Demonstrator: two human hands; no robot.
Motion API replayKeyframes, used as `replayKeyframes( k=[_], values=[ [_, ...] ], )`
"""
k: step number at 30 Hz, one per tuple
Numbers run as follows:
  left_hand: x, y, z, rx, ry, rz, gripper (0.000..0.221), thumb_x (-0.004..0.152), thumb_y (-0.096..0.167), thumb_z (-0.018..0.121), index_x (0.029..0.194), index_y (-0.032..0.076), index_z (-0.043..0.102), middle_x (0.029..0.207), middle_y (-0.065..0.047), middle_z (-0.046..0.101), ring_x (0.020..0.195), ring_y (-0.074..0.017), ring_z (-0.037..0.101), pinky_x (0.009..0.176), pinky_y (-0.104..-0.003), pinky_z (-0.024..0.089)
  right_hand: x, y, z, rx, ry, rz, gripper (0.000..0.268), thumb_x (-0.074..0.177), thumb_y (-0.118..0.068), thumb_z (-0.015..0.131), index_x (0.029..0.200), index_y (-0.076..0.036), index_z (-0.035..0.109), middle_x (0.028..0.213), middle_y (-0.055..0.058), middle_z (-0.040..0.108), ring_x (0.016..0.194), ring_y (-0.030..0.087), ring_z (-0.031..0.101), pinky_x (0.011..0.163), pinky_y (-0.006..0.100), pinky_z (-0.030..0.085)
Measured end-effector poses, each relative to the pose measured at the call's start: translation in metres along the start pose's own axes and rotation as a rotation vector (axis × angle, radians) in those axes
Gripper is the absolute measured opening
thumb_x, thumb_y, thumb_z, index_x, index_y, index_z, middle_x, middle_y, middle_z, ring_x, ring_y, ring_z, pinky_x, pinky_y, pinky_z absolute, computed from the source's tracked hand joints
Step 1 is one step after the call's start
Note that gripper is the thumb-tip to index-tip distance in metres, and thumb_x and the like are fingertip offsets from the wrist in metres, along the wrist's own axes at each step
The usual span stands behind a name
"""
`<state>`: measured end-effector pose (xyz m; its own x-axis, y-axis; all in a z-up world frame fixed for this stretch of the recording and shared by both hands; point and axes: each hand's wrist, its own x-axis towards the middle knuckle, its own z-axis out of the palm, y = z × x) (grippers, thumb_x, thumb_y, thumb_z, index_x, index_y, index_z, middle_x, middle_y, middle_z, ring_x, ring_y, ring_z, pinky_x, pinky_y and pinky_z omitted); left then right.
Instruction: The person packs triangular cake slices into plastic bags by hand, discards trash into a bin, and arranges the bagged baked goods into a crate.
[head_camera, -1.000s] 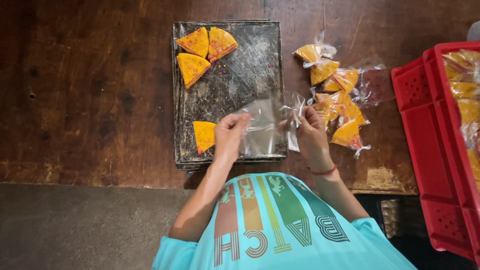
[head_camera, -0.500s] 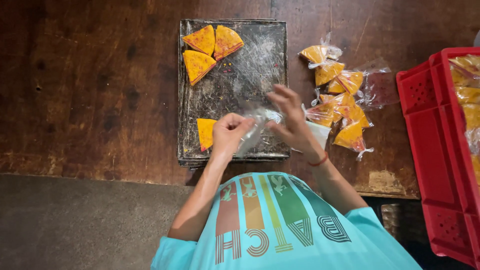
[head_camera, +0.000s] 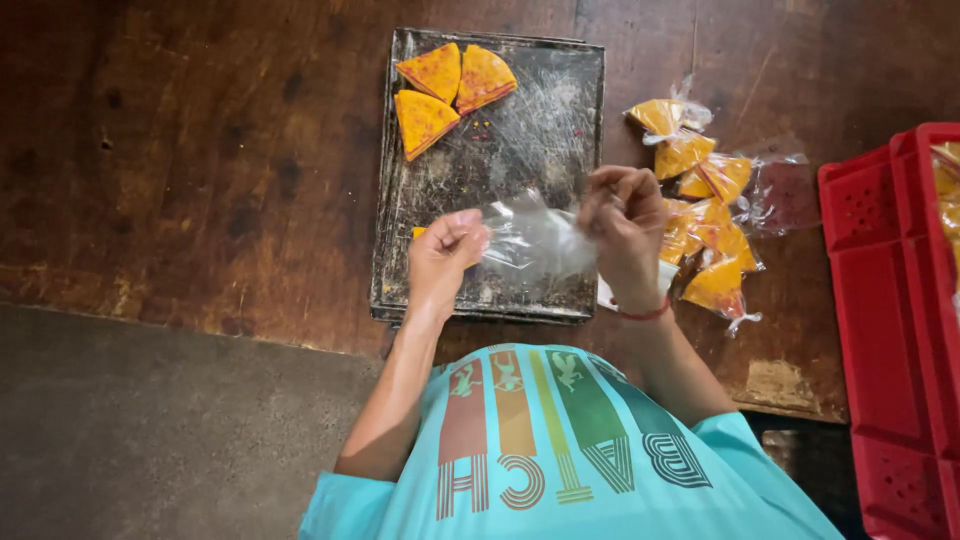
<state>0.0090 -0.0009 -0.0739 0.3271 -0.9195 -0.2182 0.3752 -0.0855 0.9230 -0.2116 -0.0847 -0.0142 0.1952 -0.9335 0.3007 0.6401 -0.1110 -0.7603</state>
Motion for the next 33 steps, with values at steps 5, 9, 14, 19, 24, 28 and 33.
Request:
replayKeyframes(
  k=[5, 9, 14, 19, 24, 28, 33],
  values=[
    [0.001, -0.008, 0.007, -0.066, 0.043, 0.119, 0.021, 0.093, 0.000, 0.080, 0.110, -0.004, 0.067, 0.087, -0.006, 0.072, 0.073, -0.0091, 0.064, 0.063, -0.024, 0.052, -0.026, -0.003, 0.027, -0.805, -0.228, 0.142, 0.012, 0.098, -0.003, 0.067, 0.107, -0.004, 0.059, 0.100, 0.007, 0.068, 0.070, 0.009, 0.063, 0.059, 0.025, 0.050],
    [-0.009, 0.002, 0.018, -0.283, -0.080, -0.145, 0.037, 0.090, 0.000, 0.073, 0.125, -0.001, 0.060, 0.091, -0.006, 0.076, 0.076, -0.0129, 0.071, 0.068, -0.027, 0.061, -0.029, 0.011, 0.050, -1.059, -0.427, -0.041, 0.025, 0.086, -0.010, 0.079, 0.104, 0.001, 0.065, 0.100, 0.011, 0.063, 0.069, 0.010, 0.058, 0.056, 0.028, 0.048],
    [-0.023, 0.020, 0.010, -0.130, -0.153, -0.047, 0.050, 0.089, -0.003, 0.073, 0.135, 0.000, 0.056, 0.094, -0.011, 0.076, 0.082, -0.0136, 0.073, 0.073, -0.027, 0.061, -0.033, 0.026, 0.034, -0.814, -0.441, 0.042, 0.007, 0.098, -0.006, 0.069, 0.101, 0.000, 0.067, 0.100, 0.009, 0.065, 0.079, 0.012, 0.060, 0.065, 0.030, 0.048],
    [-0.039, 0.017, -0.005, -0.178, -0.290, 0.164, 0.039, 0.093, -0.007, 0.076, 0.129, -0.002, 0.062, 0.115, -0.010, 0.072, 0.100, -0.0146, 0.070, 0.085, -0.029, 0.060, -0.029, 0.057, 0.014, -0.954, -0.257, 0.097, 0.007, 0.095, -0.006, 0.064, 0.092, 0.001, 0.065, 0.085, 0.008, 0.060, 0.068, 0.015, 0.055, 0.059, 0.031, 0.045],
    [-0.044, 0.052, -0.019, 0.345, -0.111, 0.370, 0.022, 0.090, -0.009, 0.072, 0.109, 0.003, 0.074, 0.108, -0.008, 0.073, 0.093, -0.0143, 0.070, 0.078, -0.027, 0.058, -0.025, 0.069, 0.015, -1.238, -0.326, -0.002, 0.009, 0.097, -0.011, 0.067, 0.093, -0.003, 0.067, 0.088, 0.012, 0.062, 0.074, 0.023, 0.061, 0.064, 0.036, 0.047],
    [-0.042, 0.074, -0.043, 0.734, 0.224, 0.561, 0.029, 0.093, -0.013, 0.059, 0.107, 0.004, 0.076, 0.113, -0.011, 0.070, 0.098, -0.0174, 0.071, 0.080, -0.026, 0.060, -0.009, 0.065, 0.025, -1.719, -0.538, -0.245, 0.032, 0.087, -0.031, 0.074, 0.100, -0.004, 0.065, 0.103, 0.016, 0.064, 0.096, 0.031, 0.061, 0.080, 0.048, 0.047],
    [-0.043, 0.078, -0.062, 0.793, 0.368, 0.544, 0.036, 0.092, -0.015, 0.051, 0.115, 0.001, 0.073, 0.120, -0.014, 0.064, 0.096, -0.0210, 0.071, 0.079, -0.029, 0.060, -0.006, 0.101, 0.051, -1.384, -0.836, 0.194, 0.031, 0.116, -0.029, 0.054, 0.137, -0.007, 0.060, 0.133, 0.013, 0.059, 0.125, 0.033, 0.056, 0.105, 0.047, 0.048]
  ],
)
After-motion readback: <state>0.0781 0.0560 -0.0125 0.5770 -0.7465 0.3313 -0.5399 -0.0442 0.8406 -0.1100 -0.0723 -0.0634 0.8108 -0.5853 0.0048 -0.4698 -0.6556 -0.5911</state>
